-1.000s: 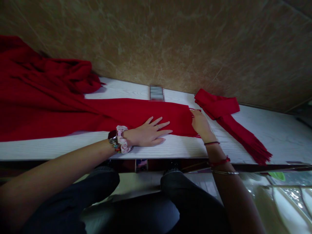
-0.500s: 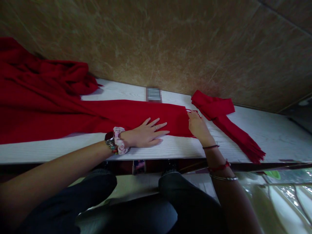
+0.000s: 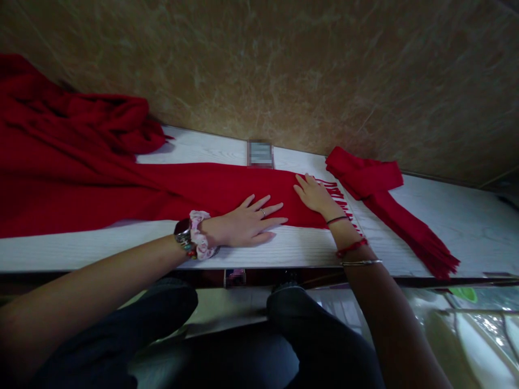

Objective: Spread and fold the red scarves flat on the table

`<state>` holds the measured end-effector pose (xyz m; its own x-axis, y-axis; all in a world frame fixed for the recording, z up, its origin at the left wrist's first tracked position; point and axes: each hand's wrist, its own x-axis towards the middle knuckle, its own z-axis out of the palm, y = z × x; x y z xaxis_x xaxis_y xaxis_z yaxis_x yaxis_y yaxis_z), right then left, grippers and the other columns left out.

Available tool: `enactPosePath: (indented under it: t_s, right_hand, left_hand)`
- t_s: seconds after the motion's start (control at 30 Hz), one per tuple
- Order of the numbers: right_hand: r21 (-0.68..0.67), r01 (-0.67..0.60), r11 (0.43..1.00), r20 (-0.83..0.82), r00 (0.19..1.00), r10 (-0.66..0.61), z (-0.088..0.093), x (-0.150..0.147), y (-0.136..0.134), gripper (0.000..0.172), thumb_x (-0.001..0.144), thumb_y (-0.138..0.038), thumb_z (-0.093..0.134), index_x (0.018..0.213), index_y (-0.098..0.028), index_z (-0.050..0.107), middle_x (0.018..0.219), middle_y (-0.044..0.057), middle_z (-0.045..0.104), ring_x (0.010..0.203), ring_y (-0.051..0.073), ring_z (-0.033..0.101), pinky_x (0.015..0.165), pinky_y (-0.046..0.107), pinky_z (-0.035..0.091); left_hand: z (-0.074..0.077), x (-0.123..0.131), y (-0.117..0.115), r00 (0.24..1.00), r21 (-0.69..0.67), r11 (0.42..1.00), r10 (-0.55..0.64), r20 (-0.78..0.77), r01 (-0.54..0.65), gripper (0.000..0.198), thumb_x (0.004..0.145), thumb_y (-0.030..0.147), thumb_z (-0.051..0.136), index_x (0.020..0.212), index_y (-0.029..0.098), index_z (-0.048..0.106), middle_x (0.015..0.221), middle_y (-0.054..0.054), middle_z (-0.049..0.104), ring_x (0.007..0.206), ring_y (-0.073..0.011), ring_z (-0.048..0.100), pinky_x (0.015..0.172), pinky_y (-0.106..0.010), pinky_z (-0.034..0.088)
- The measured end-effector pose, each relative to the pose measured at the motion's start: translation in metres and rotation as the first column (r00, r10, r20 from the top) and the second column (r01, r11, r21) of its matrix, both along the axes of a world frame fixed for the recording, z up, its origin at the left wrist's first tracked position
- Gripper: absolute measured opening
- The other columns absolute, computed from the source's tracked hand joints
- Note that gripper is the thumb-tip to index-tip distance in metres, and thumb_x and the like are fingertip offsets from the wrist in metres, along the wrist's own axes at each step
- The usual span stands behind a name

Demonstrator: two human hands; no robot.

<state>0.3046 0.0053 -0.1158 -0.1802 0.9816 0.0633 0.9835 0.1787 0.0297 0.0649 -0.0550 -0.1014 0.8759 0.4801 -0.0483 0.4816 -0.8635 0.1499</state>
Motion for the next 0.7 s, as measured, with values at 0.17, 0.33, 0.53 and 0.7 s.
enactPosePath:
  t_s: [0.17, 0.33, 0.53, 0.7]
  right_hand:
    - [0.022, -0.196, 0.98, -0.048, 0.979, 0.197, 0.007, -0.017, -0.005, 0.053, 0.094, -0.041, 0.022, 0.14, -0.019, 0.035, 0.148, 0.011, 0.029, 0.136, 0.03, 0.023, 0.106, 0.057, 0.024]
    - [-0.092, -0.273, 0.958, -0.13, 0.957, 0.26, 0.008, -0.023, 0.0, 0.054, 0.094, -0.045, 0.018, 0.141, -0.024, 0.032, 0.151, 0.007, 0.024, 0.138, 0.026, 0.018, 0.108, 0.056, 0.021]
    - [-0.048, -0.3, 0.953, -0.141, 0.946, 0.29, 0.015, -0.021, -0.005, 0.058, 0.093, -0.046, 0.019, 0.143, -0.016, 0.029, 0.152, 0.011, 0.019, 0.139, 0.026, 0.013, 0.111, 0.051, 0.017]
    - [-0.099, -0.43, 0.898, -0.167, 0.896, 0.411, 0.015, -0.019, -0.019, 0.053, 0.094, -0.046, 0.018, 0.14, -0.026, 0.034, 0.151, 0.004, 0.025, 0.139, 0.023, 0.015, 0.11, 0.054, 0.015]
  left_hand:
    - [-0.001, 0.0, 0.0, 1.0, 0.004, 1.0, -0.005, 0.0, 0.005, 0.053, 0.093, 0.047, 0.024, 0.142, 0.028, 0.03, 0.151, -0.007, 0.018, 0.137, -0.0369, 0.011, 0.107, -0.061, 0.012]
    - [0.0, 0.001, 0.0, 1.0, 0.007, 1.0, -0.001, -0.015, 0.001, 0.053, 0.093, 0.047, 0.024, 0.142, 0.027, 0.029, 0.152, -0.007, 0.017, 0.138, -0.0366, 0.011, 0.107, -0.06, 0.011]
    - [0.001, 0.0, -0.001, 1.0, 0.006, 1.0, 0.002, -0.016, -0.002, 0.053, 0.093, 0.048, 0.024, 0.142, 0.027, 0.029, 0.152, -0.007, 0.016, 0.138, -0.0365, 0.011, 0.107, -0.06, 0.012]
    - [0.001, -0.001, -0.002, 1.0, 0.007, 1.0, 0.006, -0.022, -0.005, 0.052, 0.093, 0.047, 0.024, 0.142, 0.027, 0.029, 0.151, -0.008, 0.017, 0.138, -0.0366, 0.011, 0.107, -0.06, 0.011]
